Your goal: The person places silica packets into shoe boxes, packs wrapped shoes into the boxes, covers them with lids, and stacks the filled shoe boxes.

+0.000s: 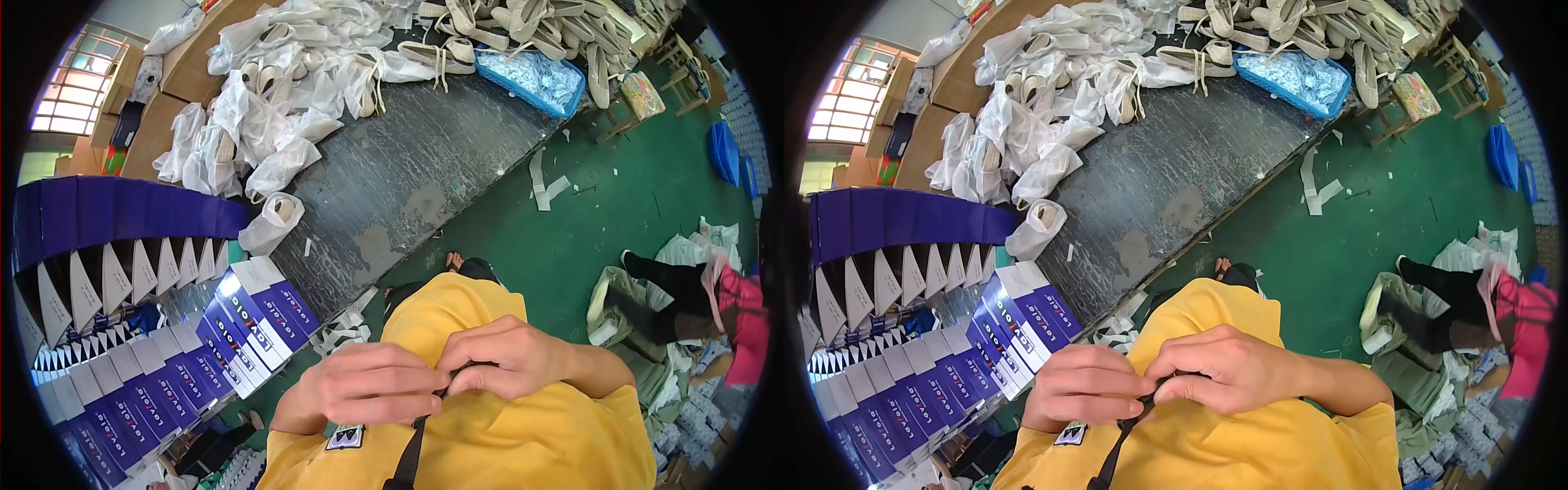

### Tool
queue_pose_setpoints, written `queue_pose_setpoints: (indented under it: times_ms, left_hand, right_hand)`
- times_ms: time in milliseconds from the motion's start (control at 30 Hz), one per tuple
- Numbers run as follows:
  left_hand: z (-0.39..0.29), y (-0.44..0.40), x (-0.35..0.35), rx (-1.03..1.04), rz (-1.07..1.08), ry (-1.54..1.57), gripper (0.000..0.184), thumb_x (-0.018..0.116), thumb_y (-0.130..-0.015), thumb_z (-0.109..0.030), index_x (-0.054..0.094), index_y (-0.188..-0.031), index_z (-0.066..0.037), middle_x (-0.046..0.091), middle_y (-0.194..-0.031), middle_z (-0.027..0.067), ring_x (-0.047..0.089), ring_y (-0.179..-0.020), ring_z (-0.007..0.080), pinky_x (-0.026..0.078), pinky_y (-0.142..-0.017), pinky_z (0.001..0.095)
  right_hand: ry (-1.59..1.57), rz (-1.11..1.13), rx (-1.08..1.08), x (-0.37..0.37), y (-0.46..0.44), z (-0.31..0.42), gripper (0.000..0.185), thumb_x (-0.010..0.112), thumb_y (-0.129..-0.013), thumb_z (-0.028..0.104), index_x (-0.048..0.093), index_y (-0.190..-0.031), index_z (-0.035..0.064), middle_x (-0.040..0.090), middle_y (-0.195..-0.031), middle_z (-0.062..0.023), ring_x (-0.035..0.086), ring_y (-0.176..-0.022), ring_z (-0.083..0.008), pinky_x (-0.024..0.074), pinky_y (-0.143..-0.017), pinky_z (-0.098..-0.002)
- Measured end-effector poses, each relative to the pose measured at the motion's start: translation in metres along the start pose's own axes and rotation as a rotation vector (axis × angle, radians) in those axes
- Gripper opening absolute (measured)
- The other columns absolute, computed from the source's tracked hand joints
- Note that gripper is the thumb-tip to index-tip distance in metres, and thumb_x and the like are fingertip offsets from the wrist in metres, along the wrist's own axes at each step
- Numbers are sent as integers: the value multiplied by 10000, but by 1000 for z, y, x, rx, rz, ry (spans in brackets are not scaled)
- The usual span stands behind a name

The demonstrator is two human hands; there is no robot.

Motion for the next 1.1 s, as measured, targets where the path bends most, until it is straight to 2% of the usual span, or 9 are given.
queue_pose_setpoints:
  times_ms: [200,567,700,800,867,933,1000,1033,1100]
  left_hand:
    - [-2,14,9,158,-152,-54,165,784,-806,-54,731,-963,-60,720,-993,97,687,-870,247,582,-690,337]
    - [2,15,-16,1,-13,113,177,805,-821,-129,728,-961,-51,726,-1000,116,699,-875,252,586,-695,350]
    - [4,22,-47,164,-57,8,174,770,-836,-99,712,-971,-5,713,-1070,145,689,-922,279,583,-724,355]
    - [-1,35,-94,157,-139,-111,174,768,-853,-140,714,-955,-10,713,-1086,155,689,-951,289,583,-709,353]
    - [-12,48,-141,151,-180,-182,178,766,-861,-160,714,-946,-12,714,-1094,161,689,-966,294,583,-702,352]
    - [-30,53,-180,215,-147,-334,319,719,-904,-311,698,-1008,-10,706,-1128,152,682,-992,321,580,-738,382]
    - [-43,53,-196,266,-365,-498,352,564,-1005,-424,651,-919,-94,733,-993,85,725,-871,258,585,-702,376]
    - [-66,71,-223,385,-420,-633,403,490,-1025,-442,645,-944,-79,714,-1055,127,713,-915,313,589,-730,431]
    - [-118,112,-282,525,-549,-883,490,358,-1054,-439,639,-1010,-40,662,-1165,223,679,-989,426,579,-799,545]
  right_hand:
    - [-48,40,62,-1,5,-7,119,700,-916,51,674,-990,-38,704,-914,-109,681,-775,-218,524,-674,-310]
    - [-82,42,185,15,-12,-20,104,658,-935,45,687,-1020,-7,723,-908,-89,698,-790,-210,529,-718,-300]
    - [33,-68,69,15,-29,-17,69,641,-945,17,658,-995,-28,705,-875,-119,661,-695,-192,508,-614,-286]
    - [-51,-295,328,4,-32,-31,82,558,-986,37,605,-1024,-18,681,-777,-133,576,-513,-165,439,-469,-281]
    - [-117,-418,258,4,-45,-34,88,541,-996,57,583,-1030,-12,657,-736,-129,521,-472,-148,397,-438,-274]
    - [-263,-683,121,-11,-50,-33,106,508,-1015,98,540,-1042,1,609,-654,-119,413,-391,-113,312,-375,-262]
    - [-348,-726,63,-25,-53,-27,100,481,-1012,95,524,-1036,8,563,-623,-102,360,-383,-104,279,-373,-257]
    - [-437,-768,9,-32,-51,-23,97,454,-1008,91,509,-1031,14,517,-592,-85,308,-375,-94,246,-371,-252]
    - [-575,-758,13,-33,-39,-26,128,444,-998,100,514,-1045,3,511,-596,-82,344,-410,-94,262,-372,-267]
Point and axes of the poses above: each hand's wrist, its own y-axis away from the middle knuckle, its own x-axis out of the palm, z = x × y, the point moved 7 cm from there along -y, towards the middle knuckle
